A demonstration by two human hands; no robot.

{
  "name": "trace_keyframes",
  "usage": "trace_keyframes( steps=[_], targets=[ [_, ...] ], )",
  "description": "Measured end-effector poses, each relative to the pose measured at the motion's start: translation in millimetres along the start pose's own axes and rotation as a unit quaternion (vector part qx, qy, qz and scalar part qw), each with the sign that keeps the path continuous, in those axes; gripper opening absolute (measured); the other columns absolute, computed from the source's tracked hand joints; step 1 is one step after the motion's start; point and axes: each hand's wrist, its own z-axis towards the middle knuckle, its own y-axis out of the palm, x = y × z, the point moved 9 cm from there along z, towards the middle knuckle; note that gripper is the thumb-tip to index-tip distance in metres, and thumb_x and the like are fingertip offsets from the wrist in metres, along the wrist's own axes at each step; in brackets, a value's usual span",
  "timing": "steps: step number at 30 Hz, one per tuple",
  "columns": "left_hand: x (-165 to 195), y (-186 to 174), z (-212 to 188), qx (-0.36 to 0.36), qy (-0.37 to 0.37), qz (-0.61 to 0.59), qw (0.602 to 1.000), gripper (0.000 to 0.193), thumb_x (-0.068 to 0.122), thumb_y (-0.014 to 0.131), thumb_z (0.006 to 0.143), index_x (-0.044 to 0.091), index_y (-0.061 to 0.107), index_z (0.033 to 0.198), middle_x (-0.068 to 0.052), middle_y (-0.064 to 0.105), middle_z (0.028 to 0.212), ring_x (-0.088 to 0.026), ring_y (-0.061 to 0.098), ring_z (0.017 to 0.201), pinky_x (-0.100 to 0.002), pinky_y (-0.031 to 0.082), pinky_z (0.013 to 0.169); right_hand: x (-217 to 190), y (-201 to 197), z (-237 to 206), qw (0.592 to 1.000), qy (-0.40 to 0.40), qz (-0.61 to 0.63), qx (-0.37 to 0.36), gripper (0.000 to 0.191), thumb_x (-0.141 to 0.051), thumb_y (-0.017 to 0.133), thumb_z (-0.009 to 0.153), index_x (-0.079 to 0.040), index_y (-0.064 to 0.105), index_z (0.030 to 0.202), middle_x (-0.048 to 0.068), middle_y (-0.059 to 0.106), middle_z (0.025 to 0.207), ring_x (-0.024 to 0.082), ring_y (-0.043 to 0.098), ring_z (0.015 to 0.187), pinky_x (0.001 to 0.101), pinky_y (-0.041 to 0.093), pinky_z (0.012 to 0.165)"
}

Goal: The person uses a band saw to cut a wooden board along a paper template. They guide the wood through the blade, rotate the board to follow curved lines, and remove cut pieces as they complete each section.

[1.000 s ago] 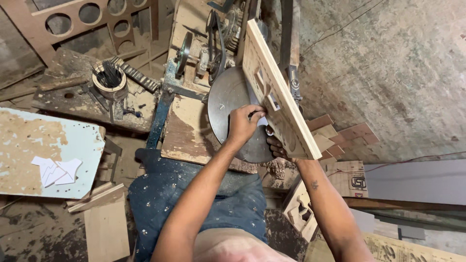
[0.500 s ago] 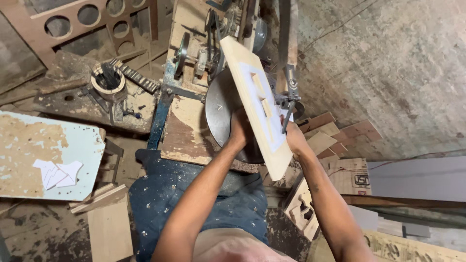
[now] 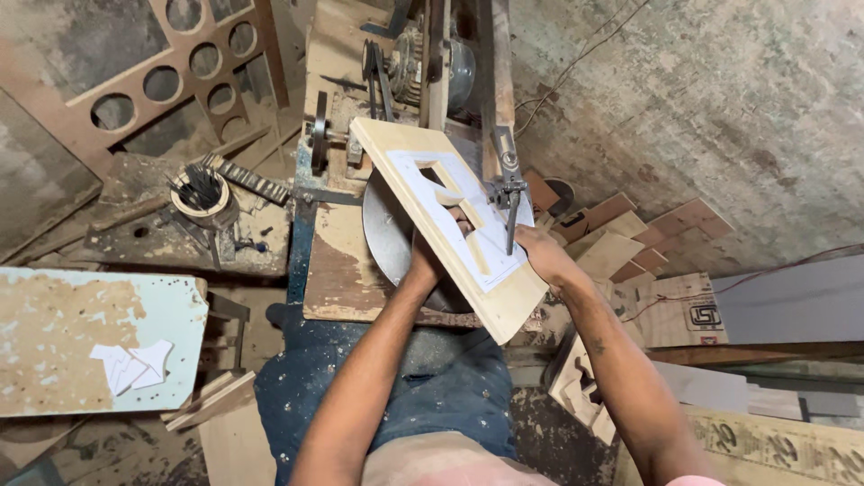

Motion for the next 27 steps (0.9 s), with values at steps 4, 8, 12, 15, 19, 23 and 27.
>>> trace_keyframes(
  steps=[4,8,12,15,19,23,27],
  targets=[
    [-7.2,-7.4,-10.6,0.018,-0.047,0.010,0.999,0.015,0.004,0.068,0.097,-0.005,0.072,0.108,-0.010,0.073,0.096,-0.016,0.069,0.088,-0.031,0.057,0.077,43.8,22.2,-17.5,0.934,0.268,0.236,-0.030,0.038,-0.026,0.044,0.109,0.001,0.070,0.113,0.015,0.077,0.109,0.024,0.072,0.099,0.0351,0.054,0.093],
    [28.9,-65.3,-35.8,0.265,-0.012,-0.013,0.964,0.037,-0.003,0.059,0.093,-0.005,0.056,0.130,-0.014,0.065,0.123,-0.019,0.064,0.110,-0.034,0.057,0.093,40.7,28.8,-29.0,0.849,0.321,0.421,-0.006,0.047,-0.034,0.047,0.107,0.003,0.071,0.122,0.012,0.077,0.111,0.016,0.069,0.094,0.0321,0.054,0.086],
    [122.0,-74.6,-22.0,0.193,0.190,-0.012,0.963,0.024,0.000,0.052,0.112,-0.001,0.055,0.136,-0.014,0.063,0.119,-0.017,0.064,0.097,-0.029,0.059,0.083,40.6,30.8,-40.2,0.790,0.353,0.500,-0.014,0.053,-0.042,0.049,0.104,0.003,0.068,0.126,0.012,0.077,0.112,0.017,0.072,0.092,0.0313,0.056,0.083],
    [92.7,-17.1,29.5,0.040,-0.062,-0.023,0.997,0.054,0.019,0.060,0.102,0.002,0.041,0.148,-0.017,0.058,0.137,-0.025,0.062,0.118,-0.042,0.058,0.097,40.2,28.4,-39.8,0.802,0.339,0.491,-0.020,0.057,-0.045,0.049,0.104,0.004,0.068,0.127,0.012,0.077,0.112,0.016,0.072,0.092,0.0301,0.056,0.083],
    [35.9,48.4,55.2,-0.026,-0.252,-0.023,0.967,0.085,0.051,0.056,0.097,-0.003,0.025,0.155,-0.023,0.039,0.155,-0.029,0.044,0.134,-0.049,0.034,0.114,36.7,24.6,-37.7,0.829,0.317,0.460,-0.020,0.056,-0.044,0.050,0.104,0.003,0.067,0.129,0.011,0.076,0.118,0.014,0.071,0.098,0.0283,0.055,0.087],
    [-9.7,72.9,32.8,-0.052,-0.371,-0.020,0.927,0.082,0.059,0.044,0.097,0.005,0.028,0.157,-0.017,0.042,0.154,-0.030,0.043,0.132,-0.051,0.031,0.113,39.5,28.8,-49.9,0.778,0.358,0.516,-0.022,0.052,-0.040,0.055,0.101,0.004,0.067,0.128,0.012,0.075,0.118,0.019,0.070,0.099,0.0342,0.056,0.087],
    [-6.8,68.5,12.6,-0.047,-0.351,0.079,0.932,0.074,0.062,0.042,0.101,0.007,0.036,0.151,-0.012,0.057,0.135,-0.028,0.056,0.125,-0.049,0.044,0.109,39.9,21.0,-49.8,0.839,0.300,0.452,-0.040,0.046,-0.032,0.055,0.103,0.006,0.067,0.127,0.013,0.072,0.123,0.019,0.069,0.105,0.0341,0.056,0.091]
  ],
)
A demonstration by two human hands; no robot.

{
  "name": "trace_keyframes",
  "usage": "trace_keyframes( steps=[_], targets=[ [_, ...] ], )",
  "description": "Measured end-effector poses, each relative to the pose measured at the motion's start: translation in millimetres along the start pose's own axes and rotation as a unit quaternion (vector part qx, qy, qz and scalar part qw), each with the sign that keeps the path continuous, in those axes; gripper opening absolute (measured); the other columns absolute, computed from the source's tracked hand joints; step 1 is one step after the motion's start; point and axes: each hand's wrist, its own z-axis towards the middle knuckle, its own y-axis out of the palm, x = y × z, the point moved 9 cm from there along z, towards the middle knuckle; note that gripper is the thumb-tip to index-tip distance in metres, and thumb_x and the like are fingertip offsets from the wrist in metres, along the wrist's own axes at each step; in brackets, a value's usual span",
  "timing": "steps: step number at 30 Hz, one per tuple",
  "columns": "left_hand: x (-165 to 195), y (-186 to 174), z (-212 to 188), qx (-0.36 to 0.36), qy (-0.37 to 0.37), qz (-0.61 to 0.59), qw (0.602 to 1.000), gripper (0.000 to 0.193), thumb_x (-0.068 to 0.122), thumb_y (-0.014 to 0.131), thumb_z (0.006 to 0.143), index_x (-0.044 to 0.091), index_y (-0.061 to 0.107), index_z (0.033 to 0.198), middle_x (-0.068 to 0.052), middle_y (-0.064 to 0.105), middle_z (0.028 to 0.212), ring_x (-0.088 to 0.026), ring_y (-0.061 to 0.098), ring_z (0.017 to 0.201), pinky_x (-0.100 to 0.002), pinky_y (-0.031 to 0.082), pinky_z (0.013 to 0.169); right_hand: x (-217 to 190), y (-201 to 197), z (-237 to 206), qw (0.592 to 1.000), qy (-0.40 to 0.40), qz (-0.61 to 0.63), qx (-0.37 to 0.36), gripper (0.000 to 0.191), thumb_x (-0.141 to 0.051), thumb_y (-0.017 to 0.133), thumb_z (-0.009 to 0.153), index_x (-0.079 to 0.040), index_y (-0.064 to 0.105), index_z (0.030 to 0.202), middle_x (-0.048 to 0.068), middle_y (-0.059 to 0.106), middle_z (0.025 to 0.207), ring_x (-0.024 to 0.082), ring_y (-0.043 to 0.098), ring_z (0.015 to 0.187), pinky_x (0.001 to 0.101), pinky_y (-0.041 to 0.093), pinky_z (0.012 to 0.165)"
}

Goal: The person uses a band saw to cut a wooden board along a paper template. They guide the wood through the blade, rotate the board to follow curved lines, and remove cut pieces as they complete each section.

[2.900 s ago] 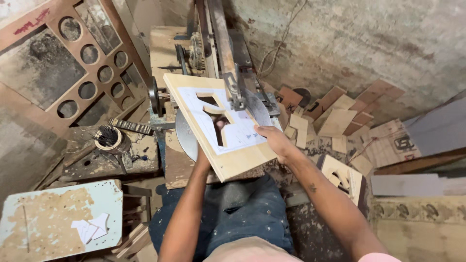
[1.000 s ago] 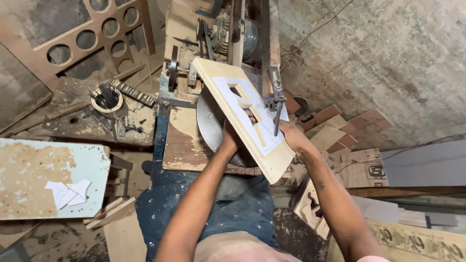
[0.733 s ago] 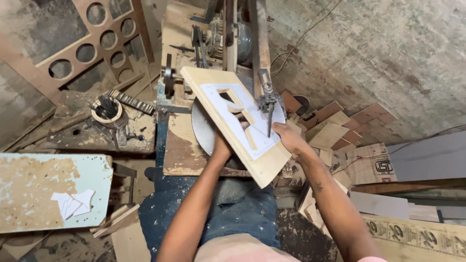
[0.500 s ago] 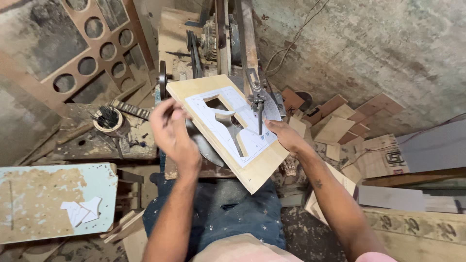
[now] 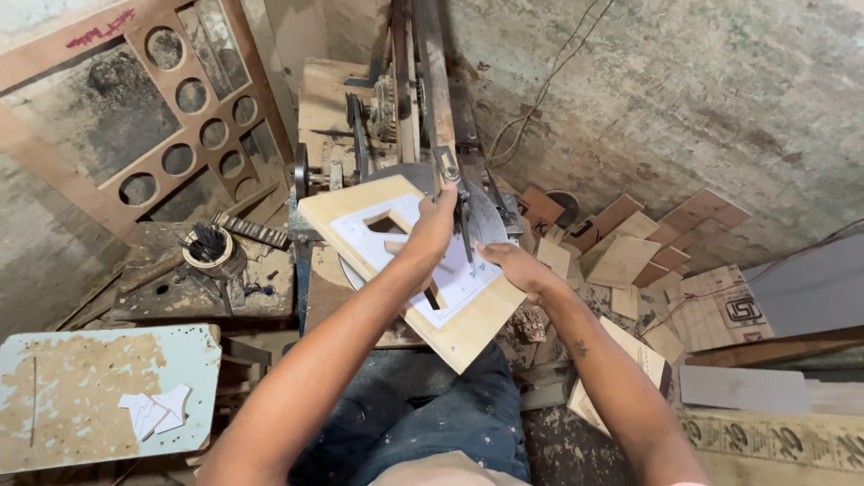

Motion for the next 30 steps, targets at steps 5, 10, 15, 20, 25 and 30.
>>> trace_keyframes(
  steps=[5,10,15,20,25,30],
  targets=[
    [34.4,21.6,-41.1,-0.093,0.040,-0.122,0.987,0.059,0.051,0.047,0.108,-0.001,0.051,0.135,-0.015,0.061,0.104,-0.027,0.053,0.088,-0.045,0.043,0.076,-1.6,8.8,1.2,1.000,-0.011,-0.001,-0.019,0.041,-0.022,0.058,0.098,0.008,0.066,0.126,0.015,0.073,0.122,0.019,0.072,0.102,0.0352,0.059,0.088],
    [97.1,1.4,-43.8,-0.114,0.055,-0.421,0.898,0.046,0.023,0.060,0.092,0.009,0.043,0.133,-0.009,0.067,0.092,-0.022,0.065,0.084,-0.040,0.059,0.077,4.0,11.0,2.2,0.990,0.075,0.117,0.035,0.043,-0.027,0.054,0.102,0.006,0.066,0.128,0.016,0.074,0.115,0.022,0.072,0.093,0.0358,0.059,0.082],
    [111.1,-1.1,-44.6,-0.228,0.218,-0.139,0.939,0.075,0.012,0.082,0.085,0.004,0.048,0.151,0.004,0.051,0.076,-0.014,0.052,0.073,-0.029,0.045,0.068,3.4,17.5,6.4,0.983,0.095,0.158,0.020,0.043,-0.031,0.055,0.102,0.001,0.067,0.129,0.013,0.076,0.114,0.018,0.075,0.089,0.0314,0.061,0.078],
    [126.5,-19.1,-27.8,-0.005,0.338,0.204,0.919,0.050,0.028,0.086,0.081,0.000,0.069,0.119,-0.010,0.075,0.072,-0.023,0.077,0.068,-0.034,0.058,0.066,8.1,27.6,8.2,0.968,0.133,0.215,-0.008,0.046,-0.035,0.055,0.103,0.003,0.066,0.126,0.014,0.077,0.110,0.019,0.076,0.086,0.0329,0.063,0.077],
    [155.3,-40.5,-50.8,0.070,0.413,0.242,0.875,0.053,0.032,0.087,0.080,0.001,0.071,0.120,-0.013,0.076,0.076,-0.024,0.075,0.070,-0.036,0.057,0.069,10.3,30.7,10.7,0.956,0.145,0.253,-0.003,0.046,-0.035,0.058,0.103,0.004,0.066,0.126,0.014,0.077,0.108,0.020,0.076,0.085,0.0336,0.063,0.077],
    [92.3,-120.4,-111.9,0.279,0.545,-0.094,0.785,0.019,0.016,0.060,0.108,0.000,0.061,0.119,-0.008,0.067,0.119,-0.016,0.071,0.092,-0.027,0.061,0.075,14.2,30.4,11.8,0.963,0.152,0.217,-0.048,0.036,-0.038,0.058,0.101,-0.003,0.067,0.108,0.007,0.065,0.072,0.015,0.060,0.050,0.0299,0.049,0.045]
  ],
)
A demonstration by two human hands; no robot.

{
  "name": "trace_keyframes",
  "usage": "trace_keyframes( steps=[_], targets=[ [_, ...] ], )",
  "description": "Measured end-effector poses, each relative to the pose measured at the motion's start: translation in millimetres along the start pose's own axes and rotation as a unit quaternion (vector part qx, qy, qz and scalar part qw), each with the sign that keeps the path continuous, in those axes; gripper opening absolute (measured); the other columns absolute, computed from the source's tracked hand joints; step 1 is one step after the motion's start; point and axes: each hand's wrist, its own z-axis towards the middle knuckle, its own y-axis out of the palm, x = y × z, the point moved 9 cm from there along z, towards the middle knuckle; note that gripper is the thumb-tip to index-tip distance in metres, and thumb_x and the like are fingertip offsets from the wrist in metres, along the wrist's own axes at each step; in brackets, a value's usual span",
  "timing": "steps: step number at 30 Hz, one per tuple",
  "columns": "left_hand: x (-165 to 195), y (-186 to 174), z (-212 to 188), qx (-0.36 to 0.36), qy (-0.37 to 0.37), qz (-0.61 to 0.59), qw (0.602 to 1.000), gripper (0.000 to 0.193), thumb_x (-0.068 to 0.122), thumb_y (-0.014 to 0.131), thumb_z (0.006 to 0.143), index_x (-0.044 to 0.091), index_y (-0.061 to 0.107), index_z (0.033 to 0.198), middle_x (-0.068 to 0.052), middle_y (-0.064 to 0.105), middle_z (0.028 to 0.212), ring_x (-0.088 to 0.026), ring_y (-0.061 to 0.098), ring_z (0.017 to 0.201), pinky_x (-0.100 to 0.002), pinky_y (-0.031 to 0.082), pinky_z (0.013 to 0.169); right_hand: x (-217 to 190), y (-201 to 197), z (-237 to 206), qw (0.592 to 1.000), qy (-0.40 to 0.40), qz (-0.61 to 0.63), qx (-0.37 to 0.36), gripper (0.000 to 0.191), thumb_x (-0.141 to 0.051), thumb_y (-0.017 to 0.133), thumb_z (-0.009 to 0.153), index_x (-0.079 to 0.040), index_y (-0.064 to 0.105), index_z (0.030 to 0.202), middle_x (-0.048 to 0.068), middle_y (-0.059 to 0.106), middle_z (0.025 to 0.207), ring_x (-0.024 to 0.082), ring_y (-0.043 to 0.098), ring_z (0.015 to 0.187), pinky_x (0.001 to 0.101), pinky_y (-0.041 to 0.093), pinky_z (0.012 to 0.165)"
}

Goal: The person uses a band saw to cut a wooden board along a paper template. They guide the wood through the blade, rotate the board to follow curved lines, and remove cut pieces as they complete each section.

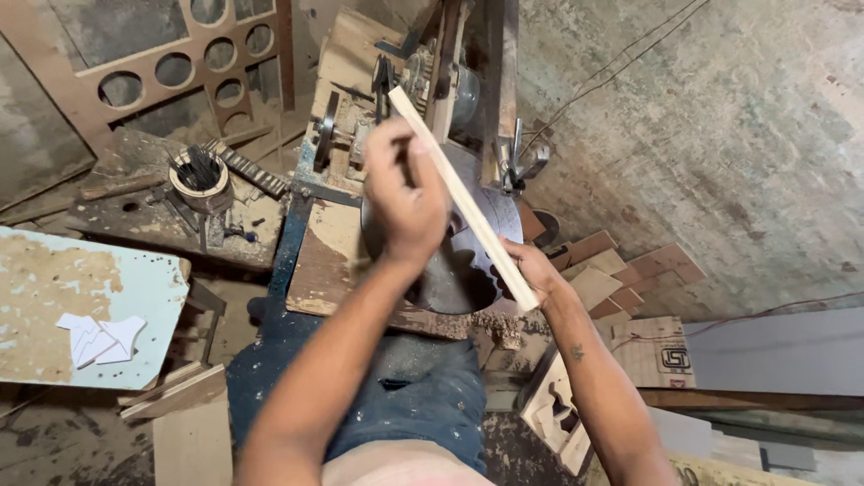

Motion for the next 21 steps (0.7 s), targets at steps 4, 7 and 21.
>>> trace_keyframes(
  steps=[4,7,21],
  targets=[
    [-64.7,-13.1,-70.5,-0.070,-0.202,0.123,0.969,0.018,0.009,0.063,0.097,0.000,0.065,0.113,-0.013,0.069,0.101,-0.022,0.069,0.086,-0.033,0.057,0.071,1.9,4.2,-5.9,0.997,-0.018,0.053,-0.061,0.038,-0.042,0.056,0.099,-0.006,0.065,0.105,0.002,0.050,0.060,0.012,0.038,0.040,0.0254,0.031,0.035],
    [-63.8,8.0,-89.3,-0.177,-0.066,0.144,0.971,0.019,0.007,0.068,0.093,0.004,0.073,0.112,-0.015,0.074,0.106,-0.029,0.072,0.096,-0.038,0.057,0.082,6.9,21.2,-10.5,0.982,-0.008,0.121,-0.147,0.052,-0.050,0.055,0.103,0.001,0.060,0.112,0.002,0.047,0.061,0.013,0.039,0.039,0.0257,0.034,0.035],
    [-93.3,6.7,-94.5,-0.149,-0.179,0.075,0.970,0.020,0.000,0.071,0.089,0.010,0.081,0.103,-0.009,0.080,0.093,-0.020,0.078,0.080,-0.031,0.060,0.072,8.6,52.5,-11.6,0.940,0.000,0.177,-0.291,0.075,-0.068,0.045,0.101,0.005,0.052,0.116,0.008,0.051,0.069,0.020,0.052,0.050,0.0285,0.043,0.043]
  ],
)
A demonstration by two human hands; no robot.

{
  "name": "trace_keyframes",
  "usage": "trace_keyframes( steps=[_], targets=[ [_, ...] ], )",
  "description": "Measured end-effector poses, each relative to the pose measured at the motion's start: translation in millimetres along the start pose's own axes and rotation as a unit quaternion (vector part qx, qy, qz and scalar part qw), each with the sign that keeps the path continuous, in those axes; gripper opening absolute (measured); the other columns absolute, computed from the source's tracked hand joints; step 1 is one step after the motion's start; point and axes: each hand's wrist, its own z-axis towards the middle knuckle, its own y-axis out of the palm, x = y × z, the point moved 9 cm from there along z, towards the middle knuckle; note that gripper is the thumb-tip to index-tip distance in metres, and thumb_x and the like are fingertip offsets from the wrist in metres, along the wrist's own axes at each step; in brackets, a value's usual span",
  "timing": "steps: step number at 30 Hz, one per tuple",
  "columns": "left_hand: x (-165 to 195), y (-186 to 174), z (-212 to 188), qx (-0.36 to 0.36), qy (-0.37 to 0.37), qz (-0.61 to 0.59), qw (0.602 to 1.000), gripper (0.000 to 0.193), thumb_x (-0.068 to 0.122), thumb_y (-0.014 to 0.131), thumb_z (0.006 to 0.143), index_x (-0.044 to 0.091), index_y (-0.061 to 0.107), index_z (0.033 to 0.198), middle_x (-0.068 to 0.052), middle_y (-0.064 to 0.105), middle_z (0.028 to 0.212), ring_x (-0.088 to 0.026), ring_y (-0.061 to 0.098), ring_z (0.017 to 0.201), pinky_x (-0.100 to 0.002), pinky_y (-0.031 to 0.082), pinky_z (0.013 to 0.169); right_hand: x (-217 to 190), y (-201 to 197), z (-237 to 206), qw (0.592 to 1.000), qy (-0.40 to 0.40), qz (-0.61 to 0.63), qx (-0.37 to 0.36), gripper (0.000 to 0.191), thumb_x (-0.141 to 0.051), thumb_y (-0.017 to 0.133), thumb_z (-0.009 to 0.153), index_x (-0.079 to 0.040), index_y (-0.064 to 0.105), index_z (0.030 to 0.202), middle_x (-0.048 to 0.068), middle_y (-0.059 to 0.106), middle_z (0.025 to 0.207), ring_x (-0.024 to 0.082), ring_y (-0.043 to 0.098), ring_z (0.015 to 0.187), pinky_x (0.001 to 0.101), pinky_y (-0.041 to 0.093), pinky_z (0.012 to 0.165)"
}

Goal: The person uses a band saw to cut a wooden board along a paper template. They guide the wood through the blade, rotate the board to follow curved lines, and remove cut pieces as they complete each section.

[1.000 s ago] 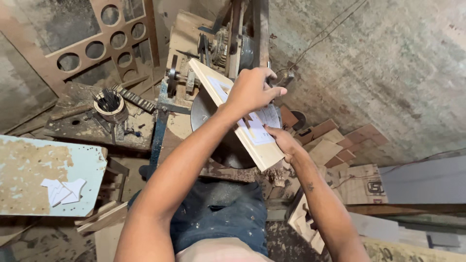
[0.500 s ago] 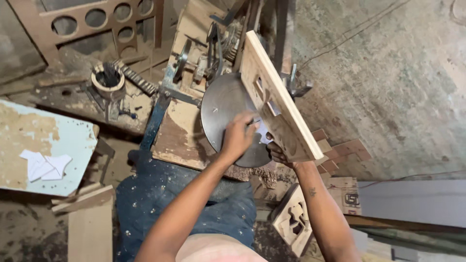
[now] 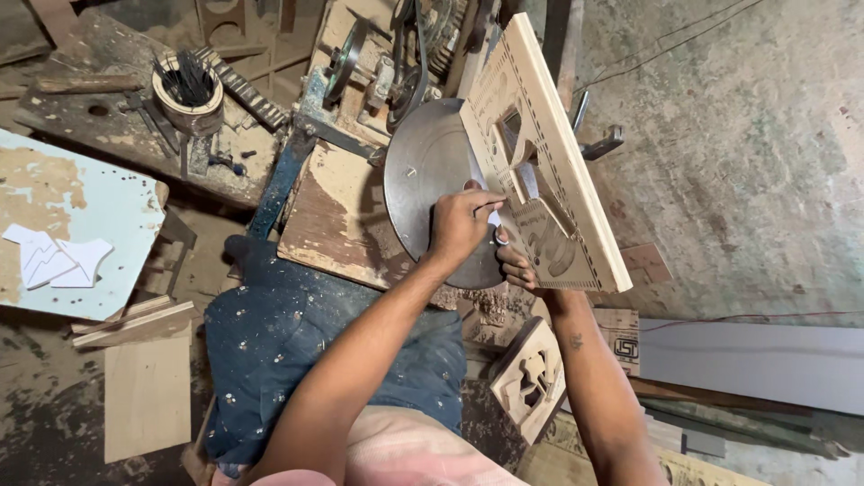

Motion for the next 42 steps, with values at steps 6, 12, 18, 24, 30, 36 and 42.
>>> trace_keyframes(
  steps=[6,12,18,24,30,36,42],
  targets=[
    [4.0,-5.1,1.0,0.020,0.018,0.015,1.000,0.017,-0.002,0.071,0.087,0.007,0.079,0.099,-0.011,0.079,0.091,-0.022,0.077,0.081,-0.033,0.059,0.075,-3.1,-18.5,-5.7,0.983,-0.048,-0.117,0.131,0.067,-0.064,0.047,0.103,0.002,0.056,0.111,0.002,0.045,0.061,0.013,0.043,0.042,0.0252,0.035,0.037],
    [14.3,-11.6,2.7,0.047,0.027,0.053,0.997,0.010,0.002,0.076,0.084,0.006,0.079,0.092,-0.012,0.076,0.082,-0.026,0.073,0.076,-0.039,0.055,0.073,-2.6,-22.4,-2.3,0.987,-0.048,-0.099,0.114,0.069,-0.065,0.050,0.101,0.003,0.057,0.114,0.002,0.048,0.061,0.012,0.043,0.044,0.0247,0.034,0.039],
    [8.3,-5.8,4.2,0.044,0.039,0.086,0.995,0.018,-0.004,0.067,0.081,0.003,0.078,0.094,-0.014,0.076,0.087,-0.028,0.073,0.081,-0.040,0.055,0.077,-6.4,-19.5,-0.7,0.985,-0.047,-0.110,0.127,0.060,-0.053,0.049,0.103,0.004,0.061,0.117,0.006,0.058,0.076,0.015,0.052,0.058,0.0280,0.041,0.052],
    [-8.4,15.3,0.7,-0.060,-0.012,-0.055,0.997,0.018,0.004,0.057,0.098,0.000,0.073,0.103,-0.012,0.073,0.092,-0.021,0.068,0.083,-0.034,0.055,0.077,-59.2,-33.1,-10.7,0.800,-0.144,-0.459,0.359,0.049,-0.038,0.046,0.107,0.006,0.065,0.120,0.011,0.069,0.096,0.018,0.064,0.079,0.0323,0.050,0.072],
    [7.9,-30.6,-6.8,0.027,0.046,-0.055,0.997,0.029,0.009,0.062,0.100,-0.005,0.067,0.125,-0.014,0.072,0.107,-0.023,0.067,0.095,-0.037,0.055,0.085,-45.9,-53.4,-10.2,0.849,-0.112,-0.319,0.407,0.045,-0.031,0.045,0.108,0.006,0.066,0.122,0.012,0.075,0.108,0.020,0.072,0.090,0.0340,0.056,0.084],
    [-11.0,-75.3,-36.8,0.016,-0.116,0.154,0.981,0.059,0.020,0.066,0.101,-0.003,0.047,0.151,-0.020,0.067,0.110,-0.030,0.068,0.083,-0.038,0.055,0.076,-48.7,-43.9,-25.2,0.703,-0.111,-0.524,0.469,0.043,-0.036,0.052,0.106,0.001,0.069,0.120,0.023,0.074,0.103,0.031,0.071,0.092,0.0390,0.053,0.087],
    [5.9,-78.9,-25.2,-0.014,-0.107,0.307,0.946,0.085,0.030,0.082,0.083,-0.004,0.045,0.151,-0.022,0.055,0.114,-0.037,0.062,0.105,-0.045,0.054,0.089,-45.1,27.0,-31.7,0.417,-0.135,-0.755,0.489,0.047,-0.043,0.059,0.099,-0.009,0.068,0.130,0.030,0.066,0.112,0.045,0.067,0.091,0.0526,0.052,0.080]
  ],
)
